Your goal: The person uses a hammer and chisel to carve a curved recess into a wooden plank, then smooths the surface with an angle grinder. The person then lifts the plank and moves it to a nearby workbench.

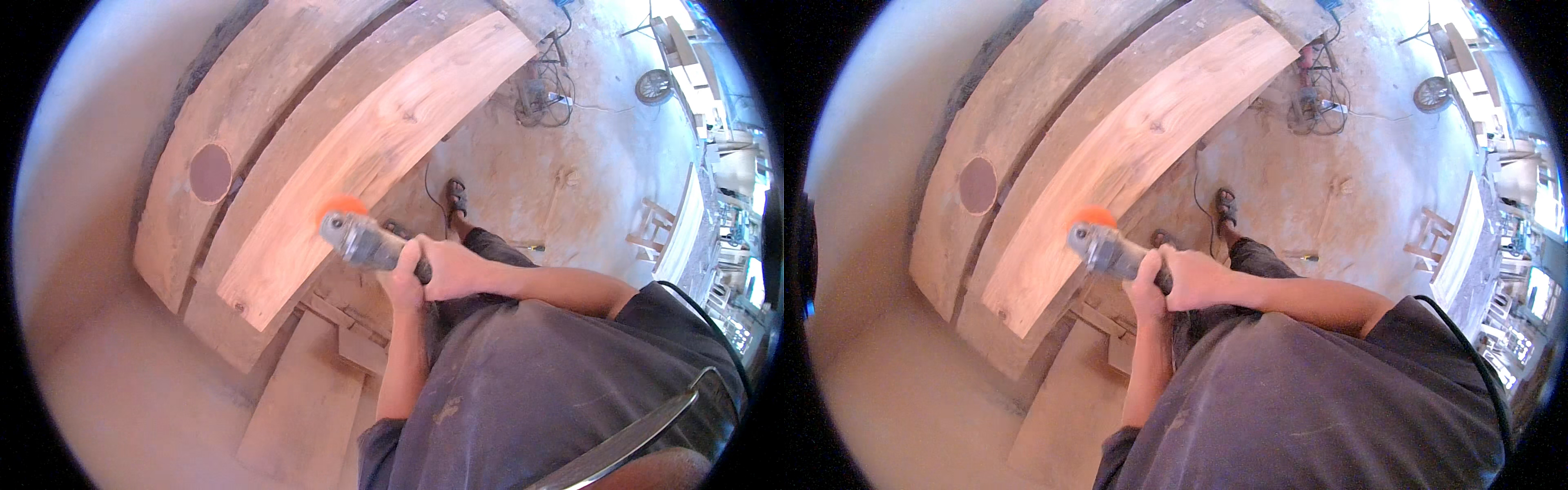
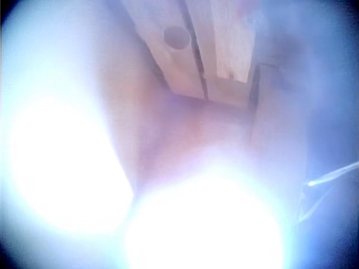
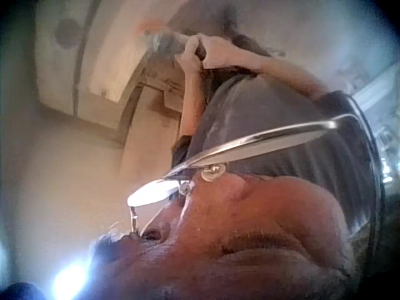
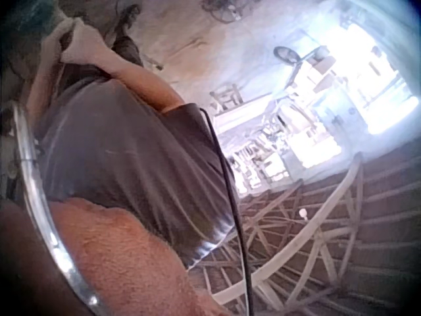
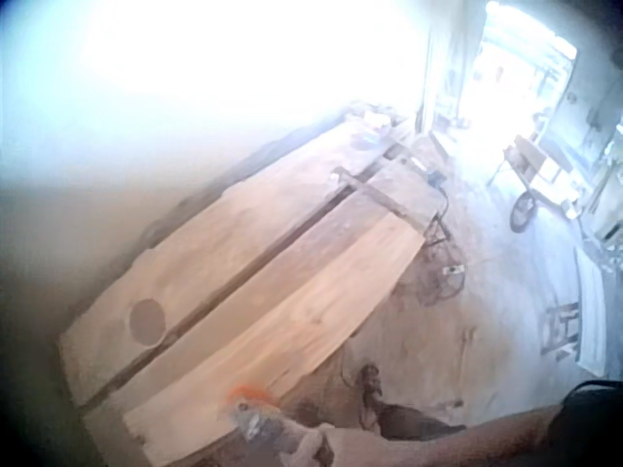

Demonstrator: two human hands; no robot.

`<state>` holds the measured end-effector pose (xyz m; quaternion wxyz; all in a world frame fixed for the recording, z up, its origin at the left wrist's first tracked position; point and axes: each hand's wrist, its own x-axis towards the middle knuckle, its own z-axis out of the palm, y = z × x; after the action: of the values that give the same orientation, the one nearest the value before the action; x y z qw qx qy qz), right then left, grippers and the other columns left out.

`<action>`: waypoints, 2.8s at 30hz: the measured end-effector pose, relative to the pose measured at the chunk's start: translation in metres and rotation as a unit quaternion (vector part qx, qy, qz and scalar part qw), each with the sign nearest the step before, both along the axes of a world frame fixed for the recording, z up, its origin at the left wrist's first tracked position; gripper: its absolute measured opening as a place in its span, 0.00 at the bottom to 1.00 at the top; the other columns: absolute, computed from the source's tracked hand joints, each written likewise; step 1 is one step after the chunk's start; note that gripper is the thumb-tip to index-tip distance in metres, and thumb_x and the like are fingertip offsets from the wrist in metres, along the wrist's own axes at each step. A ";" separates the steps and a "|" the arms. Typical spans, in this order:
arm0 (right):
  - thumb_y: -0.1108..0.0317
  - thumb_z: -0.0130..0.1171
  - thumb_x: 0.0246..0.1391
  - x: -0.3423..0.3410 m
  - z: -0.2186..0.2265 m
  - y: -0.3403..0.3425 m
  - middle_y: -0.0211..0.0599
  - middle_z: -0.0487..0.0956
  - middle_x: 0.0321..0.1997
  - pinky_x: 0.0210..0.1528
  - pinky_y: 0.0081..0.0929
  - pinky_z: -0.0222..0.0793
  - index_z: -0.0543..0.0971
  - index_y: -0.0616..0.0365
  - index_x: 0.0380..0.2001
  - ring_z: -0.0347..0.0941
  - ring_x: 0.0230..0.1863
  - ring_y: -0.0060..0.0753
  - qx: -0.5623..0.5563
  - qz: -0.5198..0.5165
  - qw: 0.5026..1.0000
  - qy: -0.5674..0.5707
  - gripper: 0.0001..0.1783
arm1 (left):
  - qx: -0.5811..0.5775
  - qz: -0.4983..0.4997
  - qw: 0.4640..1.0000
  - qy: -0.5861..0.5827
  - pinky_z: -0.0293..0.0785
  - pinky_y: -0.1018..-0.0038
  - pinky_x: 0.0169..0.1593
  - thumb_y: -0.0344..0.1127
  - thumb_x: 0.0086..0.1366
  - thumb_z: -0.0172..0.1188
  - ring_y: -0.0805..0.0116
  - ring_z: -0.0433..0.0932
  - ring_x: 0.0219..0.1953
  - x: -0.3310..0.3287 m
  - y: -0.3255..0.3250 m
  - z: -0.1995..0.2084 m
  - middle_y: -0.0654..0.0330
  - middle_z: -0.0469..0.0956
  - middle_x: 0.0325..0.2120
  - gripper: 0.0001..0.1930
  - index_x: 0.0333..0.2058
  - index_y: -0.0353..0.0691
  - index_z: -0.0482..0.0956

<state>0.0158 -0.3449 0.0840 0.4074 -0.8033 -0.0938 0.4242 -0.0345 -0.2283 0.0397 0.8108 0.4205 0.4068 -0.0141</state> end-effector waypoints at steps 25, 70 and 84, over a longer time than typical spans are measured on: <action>0.59 0.77 0.38 0.010 -0.011 -0.065 0.51 0.82 0.45 0.52 0.38 0.75 0.73 0.64 0.50 0.80 0.49 0.40 0.028 -0.211 0.975 -0.061 0.37 | 0.029 -0.216 0.976 0.006 0.72 0.72 0.32 0.34 0.55 0.69 0.74 0.76 0.27 0.073 -0.061 0.014 0.66 0.78 0.27 0.08 0.28 0.37 0.80; 0.56 0.75 0.39 0.041 -0.001 -0.049 0.59 0.82 0.45 0.54 0.39 0.74 0.72 0.66 0.52 0.81 0.50 0.52 0.022 -0.086 0.996 -0.028 0.40 | 0.067 -0.115 0.991 0.031 0.75 0.70 0.36 0.34 0.54 0.71 0.72 0.77 0.29 0.065 -0.051 -0.005 0.65 0.79 0.28 0.09 0.29 0.37 0.81; 0.58 0.75 0.39 0.039 0.002 -0.028 0.57 0.81 0.47 0.54 0.39 0.73 0.72 0.65 0.51 0.80 0.52 0.51 0.009 -0.042 0.999 -0.020 0.38 | 0.056 -0.059 0.997 0.018 0.74 0.73 0.35 0.31 0.56 0.69 0.74 0.76 0.28 0.051 -0.036 -0.002 0.67 0.78 0.27 0.07 0.27 0.38 0.80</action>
<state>0.0550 -0.3725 0.0860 0.4296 -0.8114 -0.0720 0.3898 0.0167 -0.2639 0.0374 0.7762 0.4884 0.3961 -0.0461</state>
